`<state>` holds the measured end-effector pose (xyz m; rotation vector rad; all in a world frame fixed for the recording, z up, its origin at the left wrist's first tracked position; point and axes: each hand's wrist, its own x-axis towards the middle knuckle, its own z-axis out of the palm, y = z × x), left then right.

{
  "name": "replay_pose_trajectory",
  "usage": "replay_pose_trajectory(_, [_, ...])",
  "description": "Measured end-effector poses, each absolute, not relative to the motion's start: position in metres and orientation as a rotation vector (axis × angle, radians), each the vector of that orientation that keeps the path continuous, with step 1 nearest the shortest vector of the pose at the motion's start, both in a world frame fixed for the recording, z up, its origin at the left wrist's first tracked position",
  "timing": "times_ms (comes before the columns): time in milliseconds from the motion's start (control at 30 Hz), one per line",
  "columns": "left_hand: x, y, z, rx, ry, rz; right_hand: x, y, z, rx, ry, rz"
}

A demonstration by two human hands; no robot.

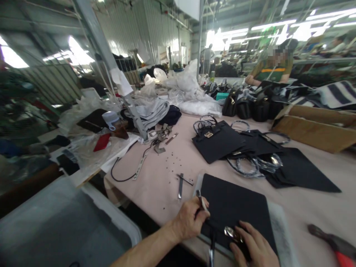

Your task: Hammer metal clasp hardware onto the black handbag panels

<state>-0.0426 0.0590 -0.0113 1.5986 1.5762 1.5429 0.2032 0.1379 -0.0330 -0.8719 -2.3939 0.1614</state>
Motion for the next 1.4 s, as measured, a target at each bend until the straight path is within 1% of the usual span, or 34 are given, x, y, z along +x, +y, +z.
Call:
replay_pose_trajectory(100, [-0.042,0.051,-0.014,1.57,1.555,1.562,0.206,0.101,-0.015,-1.184,-2.304,0.248])
replay_pose_trajectory(200, [-0.046,0.047,-0.021,1.567,1.535,1.586,0.205,0.068,-0.001,-1.406,-2.22,0.332])
replay_pose_trajectory(367, [-0.053,0.049,-0.029,1.547,1.537,1.593,0.202,0.035,0.006,-1.574,-1.835,0.486])
replay_pose_trajectory(433, [-0.053,0.048,-0.026,1.549,1.547,1.579,0.2,0.023,0.007,-1.679,-1.504,0.705])
replay_pose_trajectory(500, [-0.053,0.046,-0.025,1.548,1.547,1.572,0.197,0.016,0.006,-1.709,-1.057,1.044])
replay_pose_trajectory(567, [-0.052,0.045,-0.024,1.549,1.545,1.571,0.196,0.015,0.009,-1.622,-0.673,1.365])
replay_pose_trajectory(667, [-0.052,0.042,-0.025,1.551,1.542,1.538,0.198,0.02,0.018,-1.459,-0.41,1.664])
replay_pose_trajectory(833, [-0.05,0.036,-0.025,1.541,1.507,1.473,0.209,0.029,0.024,-1.234,-0.257,1.949])
replay_pose_trajectory(1100, [-0.048,0.031,-0.02,1.542,1.554,1.423,0.183,0.038,-0.005,-1.057,-0.39,2.419])
replay_pose_trajectory(1233, [-0.048,0.031,-0.017,1.506,1.575,1.395,0.159,0.04,-0.002,-1.221,-0.678,2.365])
replay_pose_trajectory(1400, [-0.047,0.03,-0.015,1.463,1.57,1.408,0.147,0.038,0.018,-1.391,-0.491,2.249])
